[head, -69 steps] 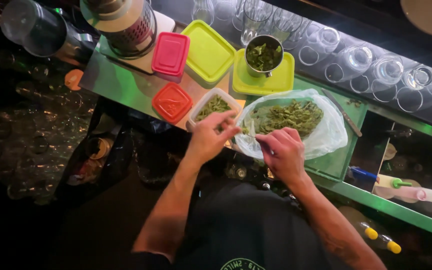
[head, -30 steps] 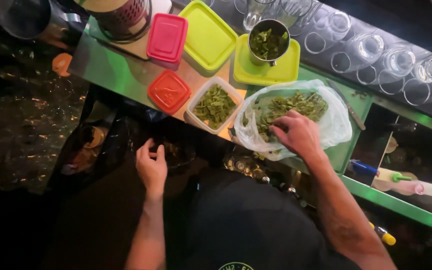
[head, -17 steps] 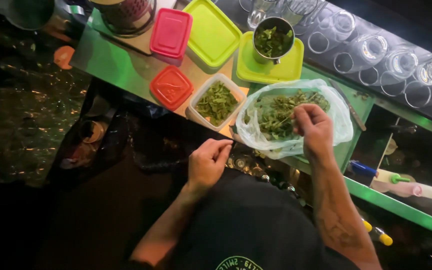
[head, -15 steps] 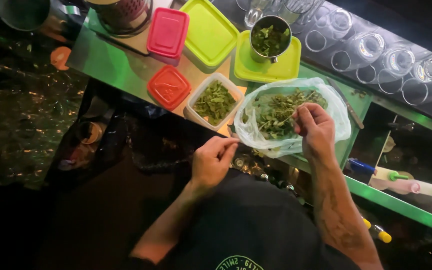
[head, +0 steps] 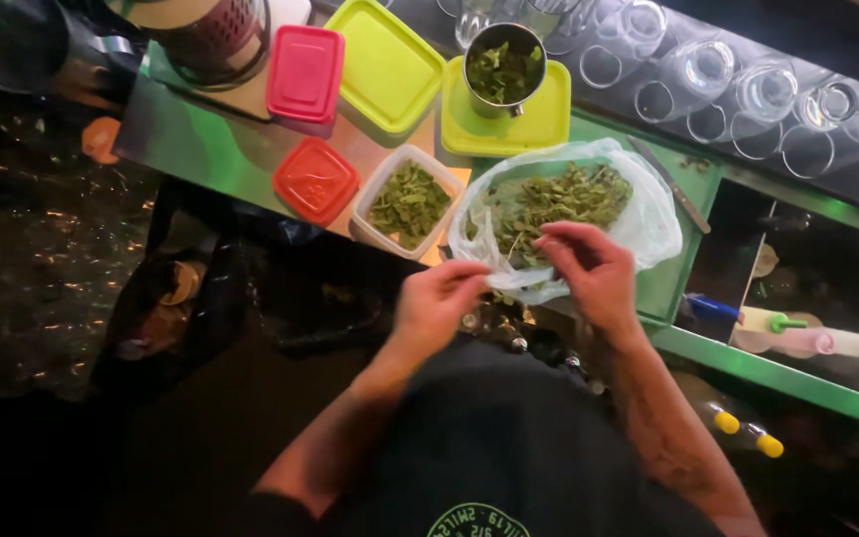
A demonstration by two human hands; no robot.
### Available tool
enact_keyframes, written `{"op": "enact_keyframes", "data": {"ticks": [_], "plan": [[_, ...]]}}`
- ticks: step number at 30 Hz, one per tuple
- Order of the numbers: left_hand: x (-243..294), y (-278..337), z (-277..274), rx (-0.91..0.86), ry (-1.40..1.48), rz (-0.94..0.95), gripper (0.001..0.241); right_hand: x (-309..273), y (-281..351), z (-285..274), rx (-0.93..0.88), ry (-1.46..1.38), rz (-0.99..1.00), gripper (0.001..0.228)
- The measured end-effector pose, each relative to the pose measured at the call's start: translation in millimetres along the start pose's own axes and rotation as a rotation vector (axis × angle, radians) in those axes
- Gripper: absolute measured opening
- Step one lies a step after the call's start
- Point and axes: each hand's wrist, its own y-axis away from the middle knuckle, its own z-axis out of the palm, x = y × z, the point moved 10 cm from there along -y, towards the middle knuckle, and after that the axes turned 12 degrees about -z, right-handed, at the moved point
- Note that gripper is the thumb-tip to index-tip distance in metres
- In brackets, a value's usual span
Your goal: Picking leaves from stems and placing them into a container for preparation
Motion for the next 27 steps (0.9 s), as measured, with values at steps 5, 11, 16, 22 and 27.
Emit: {"op": "enact_keyframes", "data": {"ticks": [5, 11, 16, 22, 27], "plan": [[-79.6, 21.6, -115.5, 0.299, -0.033, -0.183, 0.018, 15.6, 2.5, -31.9, -0.187, 0.574, -0.240, 0.012], [-236.9, 13.7, -266.8, 0.687, -0.388, -0.297, 0.037, 37.4, 38.8, 3.8, -0.567, 0.861, -0.296, 0.006], [-161.3, 23.6, -237.9, 0.775, -0.650, -0.171, 0.046, 45.8, 39.8, -6.7, -0.458, 1.101, -0.342, 0.012], [-86.8, 10.3, -136.0, 0.398, -0.484, -0.012, 0.023, 59.8, 37.0, -0.7, -0.558, 1.091, -0.326, 0.008], [-25.6, 26.4, -87.2, 0.307, -0.527, 0.073, 0.015, 33.0, 37.8, -22.3, -0.374, 1.017, -0.361, 0.006]]}}
